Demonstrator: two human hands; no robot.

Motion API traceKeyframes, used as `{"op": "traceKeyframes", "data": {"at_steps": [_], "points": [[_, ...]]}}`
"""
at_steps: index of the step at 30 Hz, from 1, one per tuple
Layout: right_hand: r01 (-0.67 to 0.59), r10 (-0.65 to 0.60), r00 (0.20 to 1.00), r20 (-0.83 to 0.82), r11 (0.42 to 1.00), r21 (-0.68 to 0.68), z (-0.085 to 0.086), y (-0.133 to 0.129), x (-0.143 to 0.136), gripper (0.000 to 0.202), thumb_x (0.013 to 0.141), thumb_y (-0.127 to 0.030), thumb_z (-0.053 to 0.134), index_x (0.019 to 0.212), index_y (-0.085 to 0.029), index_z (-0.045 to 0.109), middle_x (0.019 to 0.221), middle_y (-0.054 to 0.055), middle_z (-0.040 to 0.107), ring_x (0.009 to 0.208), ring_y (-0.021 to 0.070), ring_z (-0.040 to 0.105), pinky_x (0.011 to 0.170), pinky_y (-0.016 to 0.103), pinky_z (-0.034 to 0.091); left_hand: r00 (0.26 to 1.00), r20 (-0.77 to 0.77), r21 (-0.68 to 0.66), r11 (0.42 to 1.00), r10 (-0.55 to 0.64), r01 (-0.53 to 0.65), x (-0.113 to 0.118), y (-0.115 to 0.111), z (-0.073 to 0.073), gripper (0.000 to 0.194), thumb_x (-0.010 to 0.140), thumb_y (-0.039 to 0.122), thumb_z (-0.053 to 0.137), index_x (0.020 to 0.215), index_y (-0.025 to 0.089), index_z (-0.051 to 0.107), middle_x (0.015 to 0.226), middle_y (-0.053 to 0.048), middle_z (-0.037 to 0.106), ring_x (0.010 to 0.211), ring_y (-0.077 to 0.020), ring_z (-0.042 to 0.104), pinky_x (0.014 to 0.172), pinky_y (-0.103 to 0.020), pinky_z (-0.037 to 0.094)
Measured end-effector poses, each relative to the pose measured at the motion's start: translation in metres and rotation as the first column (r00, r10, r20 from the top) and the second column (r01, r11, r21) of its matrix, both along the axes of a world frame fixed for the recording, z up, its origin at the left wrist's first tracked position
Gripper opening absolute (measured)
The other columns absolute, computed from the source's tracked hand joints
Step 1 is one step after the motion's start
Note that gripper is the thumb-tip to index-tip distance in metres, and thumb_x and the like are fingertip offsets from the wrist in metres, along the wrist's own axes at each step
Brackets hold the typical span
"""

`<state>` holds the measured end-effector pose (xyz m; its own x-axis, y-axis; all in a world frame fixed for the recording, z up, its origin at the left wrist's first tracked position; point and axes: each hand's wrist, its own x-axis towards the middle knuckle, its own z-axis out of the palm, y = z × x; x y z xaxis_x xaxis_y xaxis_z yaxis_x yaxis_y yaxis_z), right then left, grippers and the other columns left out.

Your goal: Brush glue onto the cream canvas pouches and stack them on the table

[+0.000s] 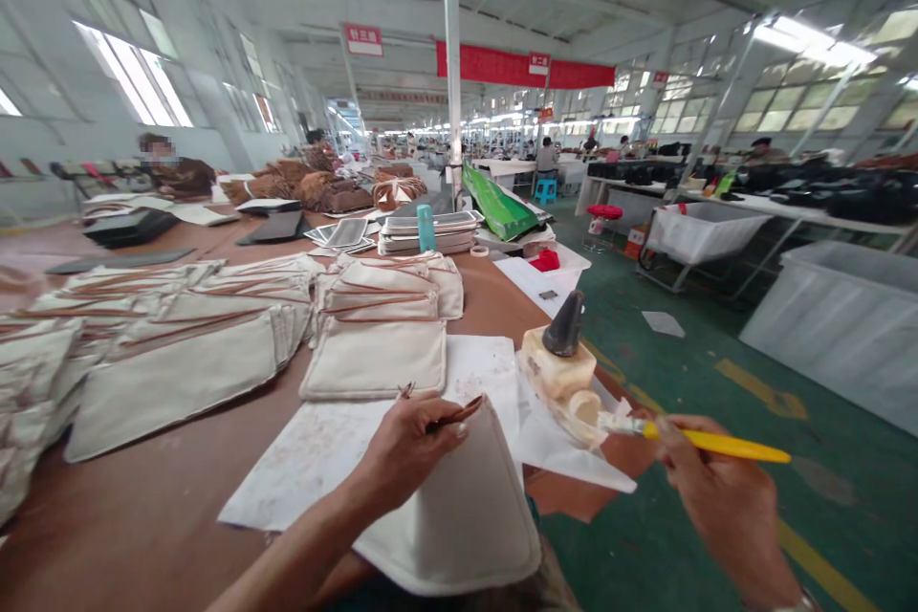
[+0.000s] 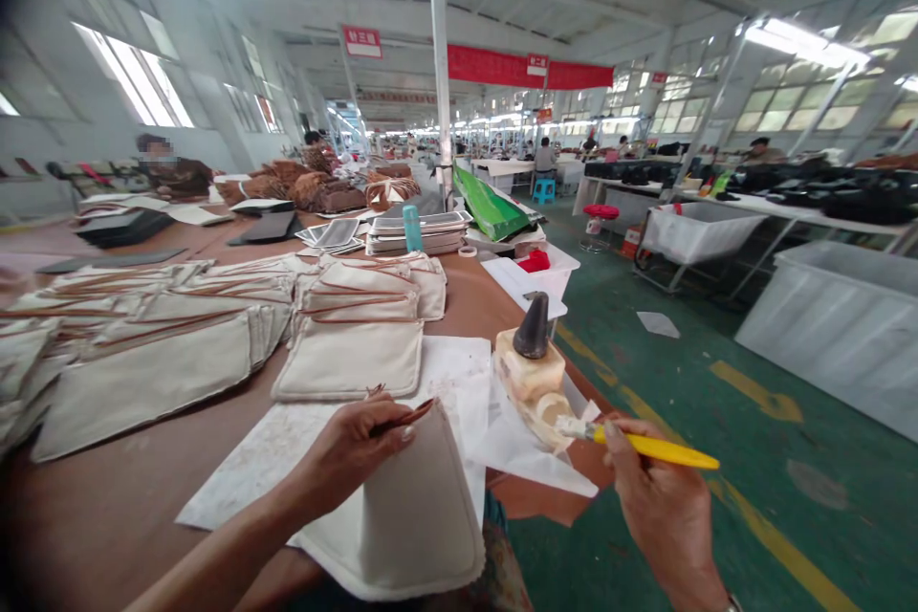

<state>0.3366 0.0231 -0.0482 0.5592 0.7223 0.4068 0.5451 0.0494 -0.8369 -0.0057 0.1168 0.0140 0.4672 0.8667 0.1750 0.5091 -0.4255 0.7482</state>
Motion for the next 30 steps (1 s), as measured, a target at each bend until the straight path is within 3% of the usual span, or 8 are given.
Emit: {"op": "traceKeyframes", "data": {"at_steps": [4, 7, 9, 15, 21, 25, 28, 30], "points": [[-0.235, 0.317, 0.828, -0.463, 0.945, 0.226, 0.041, -0.004, -0.050, 0.030, 0.093, -0.047, 0.072, 0.090, -0.019, 0.064, 0.056, -0.002, 0.050, 0.041, 0.0128, 0.043, 0.037, 0.022, 0.033, 0.998, 0.063, -0.098, 0.995, -0.030, 0.036, 0.003, -0.014, 0.003, 0.022, 0.089, 0.034, 0.059, 0.090, 0.021, 0.077, 0.080, -0.001, 0.063, 0.074, -0.0161, 0.059, 0.066, -0.023, 0.041], [-0.350, 0.475, 0.727, -0.495, 0.877, 0.328, 0.058, 0.002, -0.083, 0.025, 0.094, -0.040, 0.073, 0.087, -0.019, 0.062, 0.052, -0.004, 0.046, 0.039, 0.0106, 0.040, 0.037, 0.019, 0.032, 0.994, 0.077, -0.177, 0.980, -0.073, 0.085, 0.005, -0.023, 0.008, 0.026, 0.092, 0.037, 0.058, 0.095, 0.020, 0.077, 0.084, -0.002, 0.062, 0.078, -0.0159, 0.058, 0.069, -0.023, 0.042], [-0.410, 0.523, 0.724, -0.450, 0.851, 0.328, 0.062, 0.009, -0.097, 0.024, 0.095, -0.039, 0.072, 0.086, -0.019, 0.062, 0.050, -0.005, 0.045, 0.039, 0.0107, 0.041, 0.037, 0.019, 0.032, 0.992, 0.075, -0.190, 0.976, -0.098, 0.111, 0.004, -0.028, 0.012, 0.028, 0.093, 0.039, 0.058, 0.098, 0.020, 0.077, 0.084, -0.002, 0.061, 0.080, -0.0162, 0.058, 0.071, -0.023, 0.041], [-0.361, 0.437, 0.852, -0.289, 0.889, 0.282, 0.064, 0.019, -0.105, 0.027, 0.093, -0.042, 0.069, 0.084, -0.017, 0.064, 0.052, -0.002, 0.050, 0.041, 0.0115, 0.042, 0.036, 0.019, 0.033, 0.988, 0.102, -0.226, 0.965, -0.114, 0.135, -0.001, -0.036, 0.006, 0.032, 0.095, 0.046, 0.057, 0.100, 0.021, 0.077, 0.089, -0.003, 0.067, 0.087, -0.0187, 0.060, 0.081, -0.027, 0.042], [-0.404, 0.468, 0.861, -0.199, 0.867, 0.291, 0.064, 0.009, -0.115, 0.020, 0.096, -0.035, 0.065, 0.084, -0.018, 0.065, 0.055, -0.003, 0.051, 0.041, 0.0115, 0.045, 0.038, 0.019, 0.036, 0.986, 0.086, -0.204, 0.966, -0.145, 0.159, -0.001, -0.037, 0.005, 0.034, 0.097, 0.047, 0.055, 0.101, 0.020, 0.076, 0.087, -0.002, 0.068, 0.087, -0.0183, 0.060, 0.083, -0.027, 0.043], [-0.335, 0.379, 0.915, -0.137, 0.904, 0.265, 0.058, 0.009, -0.108, 0.022, 0.094, -0.037, 0.067, 0.084, -0.017, 0.067, 0.059, 0.000, 0.054, 0.045, 0.0134, 0.048, 0.042, 0.022, 0.040, 0.983, 0.053, -0.158, 0.971, -0.173, 0.180, 0.002, -0.043, 0.008, 0.034, 0.099, 0.045, 0.052, 0.094, 0.020, 0.075, 0.082, -0.001, 0.065, 0.083, -0.0159, 0.060, 0.079, -0.026, 0.042], [-0.288, 0.357, 0.891, -0.279, 0.922, 0.260, 0.053, 0.006, -0.093, 0.023, 0.092, -0.038, 0.072, 0.087, -0.016, 0.069, 0.059, 0.000, 0.054, 0.046, 0.0140, 0.047, 0.042, 0.023, 0.039, 0.983, 0.025, -0.019, 0.983, -0.180, 0.181, 0.002, -0.050, 0.007, 0.028, 0.101, 0.037, 0.052, 0.093, 0.021, 0.073, 0.080, 0.000, 0.063, 0.076, -0.0129, 0.059, 0.074, -0.024, 0.042], [-0.273, 0.382, 0.826, -0.414, 0.914, 0.300, 0.055, 0.002, -0.086, 0.022, 0.091, -0.038, 0.075, 0.088, -0.017, 0.068, 0.056, -0.001, 0.051, 0.046, 0.0130, 0.045, 0.042, 0.022, 0.038, 0.983, -0.017, 0.184, 0.966, -0.182, 0.182, 0.001, -0.054, 0.006, 0.021, 0.100, 0.030, 0.053, 0.099, 0.022, 0.072, 0.082, 0.000, 0.063, 0.073, -0.0120, 0.058, 0.068, -0.024, 0.040]]}}
